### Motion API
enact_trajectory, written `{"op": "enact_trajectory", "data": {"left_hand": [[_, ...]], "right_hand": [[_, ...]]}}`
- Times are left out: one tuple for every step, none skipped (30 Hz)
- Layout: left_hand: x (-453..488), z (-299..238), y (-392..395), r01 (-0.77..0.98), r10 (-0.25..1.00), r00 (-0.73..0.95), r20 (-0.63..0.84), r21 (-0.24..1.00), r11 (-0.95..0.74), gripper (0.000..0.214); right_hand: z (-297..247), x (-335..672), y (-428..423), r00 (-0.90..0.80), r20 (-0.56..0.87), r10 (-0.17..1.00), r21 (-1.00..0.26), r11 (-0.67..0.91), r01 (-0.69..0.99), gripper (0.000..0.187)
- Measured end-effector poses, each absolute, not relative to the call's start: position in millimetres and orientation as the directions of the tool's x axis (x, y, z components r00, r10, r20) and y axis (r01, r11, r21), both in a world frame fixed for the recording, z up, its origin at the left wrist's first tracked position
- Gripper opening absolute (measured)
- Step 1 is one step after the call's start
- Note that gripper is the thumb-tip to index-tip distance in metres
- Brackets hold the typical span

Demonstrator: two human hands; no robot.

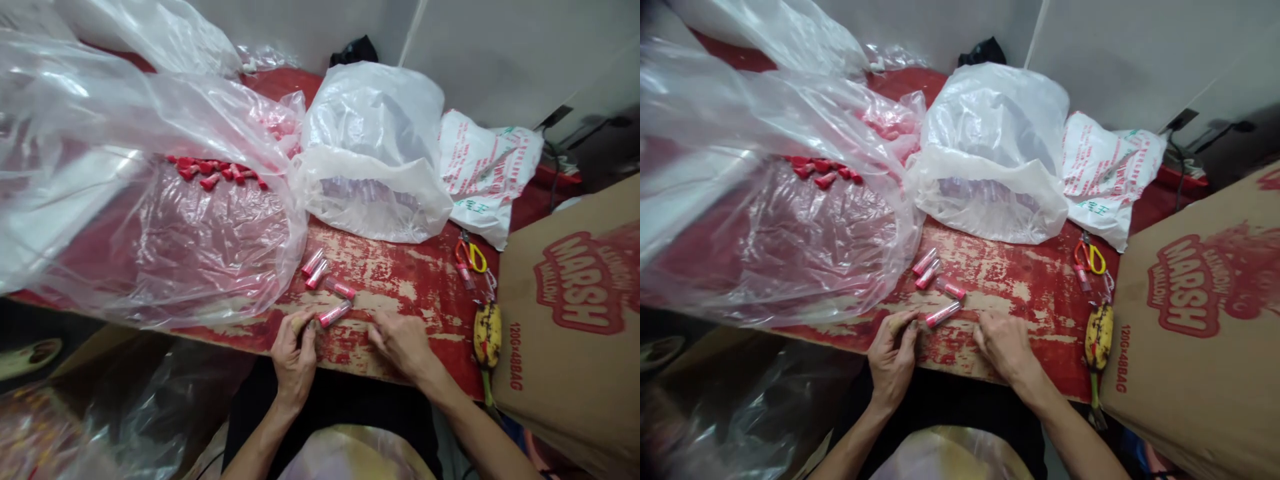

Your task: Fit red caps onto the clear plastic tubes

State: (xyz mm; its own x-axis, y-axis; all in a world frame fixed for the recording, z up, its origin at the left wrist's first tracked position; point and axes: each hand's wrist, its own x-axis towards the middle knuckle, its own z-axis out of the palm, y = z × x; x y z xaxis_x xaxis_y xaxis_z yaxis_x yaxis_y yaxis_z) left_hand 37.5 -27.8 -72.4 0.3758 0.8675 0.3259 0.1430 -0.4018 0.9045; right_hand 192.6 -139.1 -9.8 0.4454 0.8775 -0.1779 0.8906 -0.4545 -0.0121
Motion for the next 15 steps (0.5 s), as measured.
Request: {"op": "enact_trajectory", "data": {"left_hand": [[37.6, -72.5, -27.2, 0.149, 0.866, 0.381, 0.325, 0.902, -0.404, 0.015], [37.7, -73.0, -26.3, 0.154, 0.865, 0.385, 0.323, 0.901, -0.405, 0.015], [37.6, -73.8, -25.3, 0.157, 0.864, 0.389, 0.319, 0.901, -0.404, 0.015], [37.3, -74.8, -24.1, 0.160, 0.864, 0.393, 0.316, 0.902, -0.402, 0.015], [36.8, -75.8, -23.1, 0.163, 0.865, 0.394, 0.311, 0.902, -0.400, 0.016], [36.1, -76.2, -22.2, 0.168, 0.867, 0.391, 0.309, 0.902, -0.397, 0.016], [35.3, -75.8, -21.7, 0.172, 0.870, 0.384, 0.310, 0.902, -0.397, 0.016], [34.4, -74.4, -21.8, 0.173, 0.872, 0.377, 0.312, 0.901, -0.397, 0.017], [33.6, -71.6, -22.5, 0.168, 0.873, 0.376, 0.311, 0.904, -0.394, 0.017], [33.1, -67.7, -24.0, 0.154, 0.870, 0.388, 0.303, 0.910, -0.385, 0.017], [33.0, -62.8, -26.3, 0.134, 0.863, 0.421, 0.280, 0.921, -0.365, 0.016], [33.6, -57.4, -29.4, 0.110, 0.848, 0.475, 0.234, 0.941, -0.321, 0.017], [35.0, -51.9, -33.2, 0.090, 0.824, 0.545, 0.156, 0.966, -0.242, 0.019], [37.3, -47.1, -37.5, 0.078, 0.783, 0.620, 0.052, 0.989, -0.127, 0.023], [40.4, -43.1, -42.2, 0.073, 0.727, 0.684, -0.060, 0.997, 0.014, 0.028]], "right_hand": [[-9.0, 192.5, -138.3, 0.451, -0.180, 0.874, -0.020, -0.462, 0.887, 0.014], [-8.5, 192.5, -137.0, 0.458, -0.177, 0.871, -0.028, -0.470, 0.882, 0.013], [-8.4, 192.8, -135.3, 0.471, -0.166, 0.867, -0.036, -0.482, 0.875, 0.013], [-8.8, 193.5, -133.5, 0.486, -0.151, 0.861, -0.048, -0.498, 0.866, 0.014], [-9.8, 194.6, -131.8, 0.503, -0.135, 0.854, -0.063, -0.514, 0.855, 0.015], [-11.2, 196.2, -130.5, 0.518, -0.120, 0.847, -0.083, -0.529, 0.845, 0.016], [-12.6, 198.3, -129.9, 0.529, -0.105, 0.842, -0.109, -0.538, 0.836, 0.016], [-13.8, 200.6, -130.2, 0.533, -0.090, 0.841, -0.142, -0.541, 0.829, 0.016], [-14.3, 202.9, -131.4, 0.534, -0.076, 0.842, -0.178, -0.538, 0.824, 0.015], [-14.0, 204.7, -133.4, 0.533, -0.063, 0.844, -0.209, -0.533, 0.820, 0.016], [-12.8, 205.6, -136.0, 0.535, -0.041, 0.844, -0.261, -0.526, 0.809, 0.016], [-11.0, 205.0, -138.9, 0.545, 0.000, 0.838, -0.348, -0.511, 0.786, 0.017], [-8.9, 202.5, -141.7, 0.560, 0.058, 0.826, -0.463, -0.475, 0.748, 0.019], [-6.9, 198.0, -144.0, 0.577, 0.127, 0.807, -0.584, -0.410, 0.701, 0.021], [-5.5, 191.6, -145.6, 0.590, 0.200, 0.782, -0.685, -0.319, 0.655, 0.022]]}}
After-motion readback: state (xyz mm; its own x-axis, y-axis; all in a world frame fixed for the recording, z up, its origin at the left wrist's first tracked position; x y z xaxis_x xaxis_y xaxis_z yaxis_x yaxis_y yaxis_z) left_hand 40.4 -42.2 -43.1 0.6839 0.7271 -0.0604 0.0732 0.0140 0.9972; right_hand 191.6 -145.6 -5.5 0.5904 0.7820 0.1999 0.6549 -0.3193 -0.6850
